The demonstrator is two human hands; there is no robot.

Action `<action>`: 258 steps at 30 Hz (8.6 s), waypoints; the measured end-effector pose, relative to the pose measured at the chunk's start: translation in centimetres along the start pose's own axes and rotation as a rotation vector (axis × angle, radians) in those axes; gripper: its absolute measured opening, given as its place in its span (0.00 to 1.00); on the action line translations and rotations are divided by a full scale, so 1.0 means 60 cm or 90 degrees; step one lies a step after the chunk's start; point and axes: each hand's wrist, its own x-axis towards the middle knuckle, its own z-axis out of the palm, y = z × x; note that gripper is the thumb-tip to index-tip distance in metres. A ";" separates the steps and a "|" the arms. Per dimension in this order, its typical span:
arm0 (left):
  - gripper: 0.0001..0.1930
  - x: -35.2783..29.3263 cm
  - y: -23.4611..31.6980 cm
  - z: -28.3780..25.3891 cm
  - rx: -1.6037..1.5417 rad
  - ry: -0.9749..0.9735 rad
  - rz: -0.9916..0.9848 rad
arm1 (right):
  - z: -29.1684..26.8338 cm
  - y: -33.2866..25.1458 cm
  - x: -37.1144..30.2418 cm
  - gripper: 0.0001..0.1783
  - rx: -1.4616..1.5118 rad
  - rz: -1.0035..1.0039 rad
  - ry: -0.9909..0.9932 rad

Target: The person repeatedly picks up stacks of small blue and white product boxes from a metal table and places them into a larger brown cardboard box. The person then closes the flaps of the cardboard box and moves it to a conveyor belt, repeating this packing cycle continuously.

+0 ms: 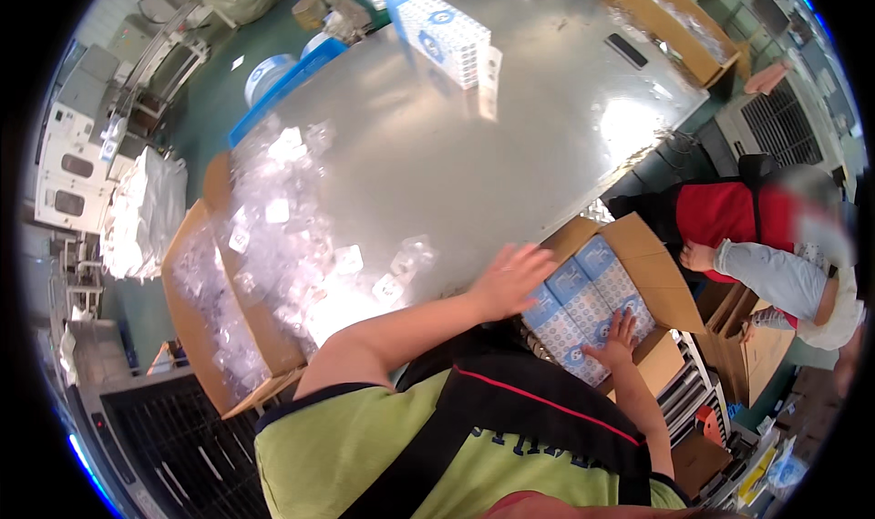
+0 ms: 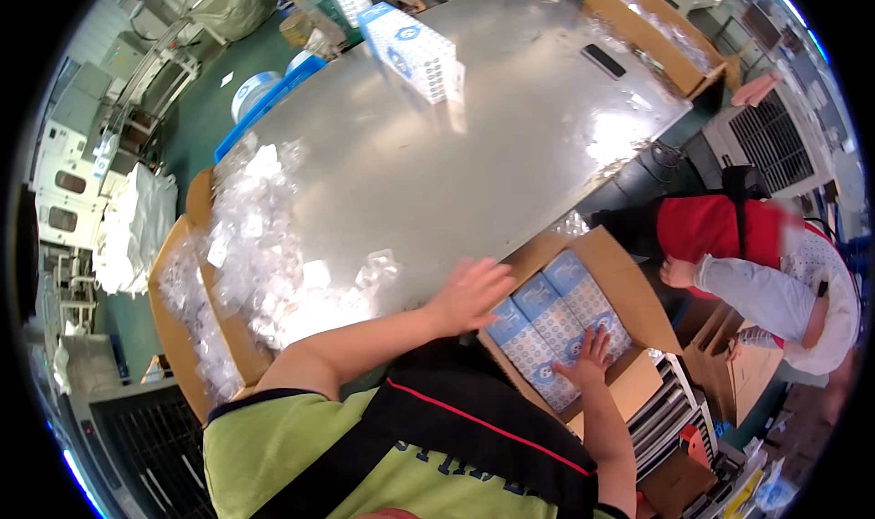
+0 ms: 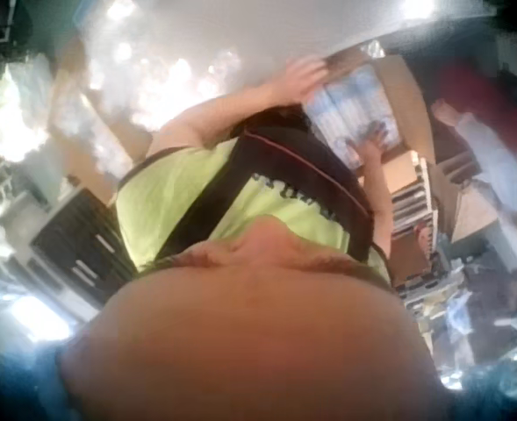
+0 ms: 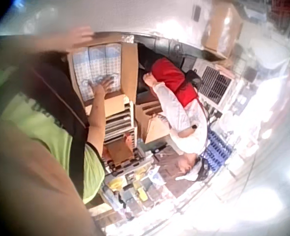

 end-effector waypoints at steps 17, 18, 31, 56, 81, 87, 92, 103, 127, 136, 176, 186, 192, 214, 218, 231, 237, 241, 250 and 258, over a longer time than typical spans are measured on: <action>0.27 -0.188 -0.168 0.021 0.177 0.228 -0.484 | 0.024 0.058 0.017 0.60 0.063 -0.197 0.047; 0.24 -0.186 -0.171 0.020 0.175 0.242 -0.466 | 0.012 0.048 0.002 0.59 0.079 -0.217 0.035; 0.15 -0.195 -0.243 -0.015 -0.527 0.751 -0.559 | 0.003 0.109 -0.118 0.49 0.256 -0.153 0.159; 0.12 -0.151 -0.123 -0.018 0.247 0.344 -0.600 | -0.027 0.074 -0.088 0.34 0.259 -0.181 0.118; 0.49 0.130 -0.547 -0.352 0.307 0.514 -0.477 | -0.578 -0.581 0.245 0.50 -0.043 -0.467 0.567; 0.71 0.240 -0.785 -0.515 0.054 0.136 -0.789 | -0.585 -0.709 0.270 0.66 0.056 -0.157 0.291; 0.68 0.316 -0.750 -0.481 0.092 -0.077 -0.618 | -0.641 -0.725 0.430 0.65 0.271 -0.056 0.359; 0.48 0.069 -0.297 -0.350 -0.178 -0.273 -0.212 | -0.632 -0.677 0.307 0.59 0.071 -0.445 0.216; 0.20 0.215 -0.248 -0.110 -1.265 0.340 -0.250 | -0.444 -0.194 -0.011 0.36 1.151 -0.169 0.126; 0.18 0.154 -0.035 0.125 -0.985 -0.053 -0.239 | -0.214 0.009 -0.205 0.33 1.006 0.064 0.456; 0.19 0.359 0.476 0.303 0.476 -0.953 0.786 | -0.196 -0.122 -0.155 0.20 0.809 -0.016 0.779; 0.39 0.424 0.261 -0.158 -0.140 -0.360 0.424 | -0.100 0.015 -0.145 0.24 0.950 0.137 0.376; 0.65 0.250 0.092 -0.074 0.173 -0.466 0.248 | -0.163 -0.030 -0.257 0.61 0.140 -0.042 0.343; 0.64 0.173 -0.056 0.098 0.085 -0.385 0.199 | -0.121 -0.095 -0.216 0.59 0.447 -0.044 -0.069; 0.62 0.169 -0.046 0.102 0.092 -0.365 0.189 | -0.152 -0.042 -0.232 0.58 0.248 0.062 -0.182; 0.47 0.151 -0.084 0.154 -0.037 -0.097 0.089 | -0.013 0.000 -0.117 0.65 0.164 -0.131 0.288; 0.43 0.165 0.008 0.184 -0.105 -0.120 0.089 | 0.110 0.175 -0.178 0.55 0.592 0.445 0.536; 0.44 0.173 0.011 0.285 -0.251 0.041 -0.074 | 0.131 0.261 -0.319 0.52 0.463 0.644 0.463; 0.43 0.236 0.266 0.022 -0.422 -0.676 0.312 | 0.015 0.117 -0.234 0.50 0.433 0.225 0.149; 0.65 0.215 0.208 0.211 -0.089 -0.365 0.185 | -0.158 0.119 -0.234 0.32 0.252 0.126 0.598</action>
